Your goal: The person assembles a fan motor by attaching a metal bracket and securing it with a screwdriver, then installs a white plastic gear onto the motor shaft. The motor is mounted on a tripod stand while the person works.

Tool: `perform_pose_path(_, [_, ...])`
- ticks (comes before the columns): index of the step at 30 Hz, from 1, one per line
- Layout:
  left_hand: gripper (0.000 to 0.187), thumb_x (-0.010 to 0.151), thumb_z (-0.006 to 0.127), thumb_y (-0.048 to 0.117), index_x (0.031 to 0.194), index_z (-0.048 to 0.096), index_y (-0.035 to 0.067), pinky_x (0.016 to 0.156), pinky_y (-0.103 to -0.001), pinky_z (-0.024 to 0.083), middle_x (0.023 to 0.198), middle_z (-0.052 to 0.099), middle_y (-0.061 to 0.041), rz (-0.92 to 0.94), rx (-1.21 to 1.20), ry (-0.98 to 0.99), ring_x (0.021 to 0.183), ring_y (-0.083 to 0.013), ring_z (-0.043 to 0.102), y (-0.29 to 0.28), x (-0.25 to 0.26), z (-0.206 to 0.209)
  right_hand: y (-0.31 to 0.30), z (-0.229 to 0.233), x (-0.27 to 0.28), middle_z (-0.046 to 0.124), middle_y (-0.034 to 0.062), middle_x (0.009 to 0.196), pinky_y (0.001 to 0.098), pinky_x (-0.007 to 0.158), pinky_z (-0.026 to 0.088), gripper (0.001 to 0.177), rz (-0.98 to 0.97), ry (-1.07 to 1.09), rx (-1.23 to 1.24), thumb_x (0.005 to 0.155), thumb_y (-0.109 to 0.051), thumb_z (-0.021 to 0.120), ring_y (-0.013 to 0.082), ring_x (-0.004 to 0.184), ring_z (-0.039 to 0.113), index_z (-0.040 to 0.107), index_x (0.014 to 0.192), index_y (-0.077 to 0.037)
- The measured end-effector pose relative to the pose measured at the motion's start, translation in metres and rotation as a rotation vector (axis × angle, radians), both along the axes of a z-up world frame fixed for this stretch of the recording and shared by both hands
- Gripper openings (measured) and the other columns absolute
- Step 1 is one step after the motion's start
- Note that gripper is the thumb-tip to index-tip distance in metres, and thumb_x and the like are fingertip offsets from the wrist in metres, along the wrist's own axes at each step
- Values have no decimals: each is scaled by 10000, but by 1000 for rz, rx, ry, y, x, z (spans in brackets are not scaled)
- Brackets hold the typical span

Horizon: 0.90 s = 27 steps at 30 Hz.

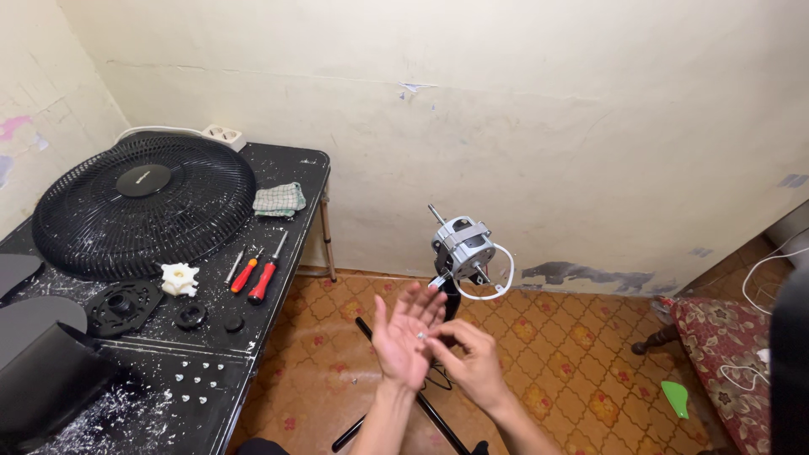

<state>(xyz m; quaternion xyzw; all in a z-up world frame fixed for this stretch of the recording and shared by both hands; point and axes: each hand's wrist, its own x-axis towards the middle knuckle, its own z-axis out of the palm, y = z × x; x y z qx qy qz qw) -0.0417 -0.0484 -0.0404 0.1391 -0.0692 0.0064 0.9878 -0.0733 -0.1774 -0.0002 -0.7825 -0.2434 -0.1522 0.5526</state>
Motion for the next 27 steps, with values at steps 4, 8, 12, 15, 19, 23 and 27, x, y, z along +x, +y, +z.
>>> perform_pose_path(4, [788, 999, 370, 716, 1310, 597, 29, 1057, -451, 473, 1234, 681, -210, -93, -263, -187, 1183, -334, 635, 13, 11, 27, 8, 6, -15, 765, 87, 895, 291, 687, 576, 117, 66, -96, -133, 833, -45, 804, 181, 794, 744, 764, 937, -8])
perform_pose_path(8, [912, 978, 292, 772, 1377, 574, 2, 1145, -450, 437, 1279, 670, -231, -91, -201, -269, 1254, -351, 609, 11, 7, 36, 11, 14, -18, 752, 95, 909, 303, 685, 582, 125, 51, -140, -157, 833, -50, 790, 200, 799, 747, 750, 944, -11])
perform_pose_path(12, [961, 983, 243, 767, 1404, 562, -37, 1129, -451, 421, 1322, 653, -239, -102, -133, -197, 1256, -350, 602, 6, 1, 35, 11, 20, -6, 725, 105, 933, 318, 698, 579, 155, -2, -280, -230, 826, -50, 782, 236, 811, 729, 731, 967, -11])
perform_pose_path(15, [917, 990, 256, 712, 1371, 571, -60, 1130, -444, 426, 1328, 654, -238, -98, -87, -77, 1260, -332, 610, -1, -5, 32, 8, 24, 7, 696, 103, 932, 351, 701, 566, 173, -23, -241, -273, 820, -43, 777, 270, 814, 697, 718, 981, -18])
perform_pose_path(19, [745, 1041, 335, 570, 1321, 601, -67, 1131, -446, 441, 1293, 667, -226, -86, -74, 45, 1253, -319, 616, -6, -6, 28, 6, 25, 13, 658, 110, 966, 394, 763, 546, 207, 17, -344, -405, 831, -41, 751, 309, 892, 645, 694, 1029, -40])
perform_pose_path(23, [640, 1039, 381, 492, 1276, 627, -50, 1107, -435, 459, 1242, 687, -199, -57, -6, 127, 1221, -307, 629, -8, -5, 19, 5, 24, 12, 657, 110, 984, 409, 763, 536, 258, 58, -340, -480, 832, -37, 730, 316, 894, 629, 694, 1087, -46])
perform_pose_path(27, [575, 1039, 408, 451, 1261, 636, -29, 1102, -437, 463, 1232, 684, -177, -94, -12, 160, 1207, -303, 631, -7, 0, 8, 4, 22, 8, 654, 123, 1041, 420, 774, 534, 401, 56, -422, -547, 757, -16, 699, 337, 926, 623, 691, 1156, -51])
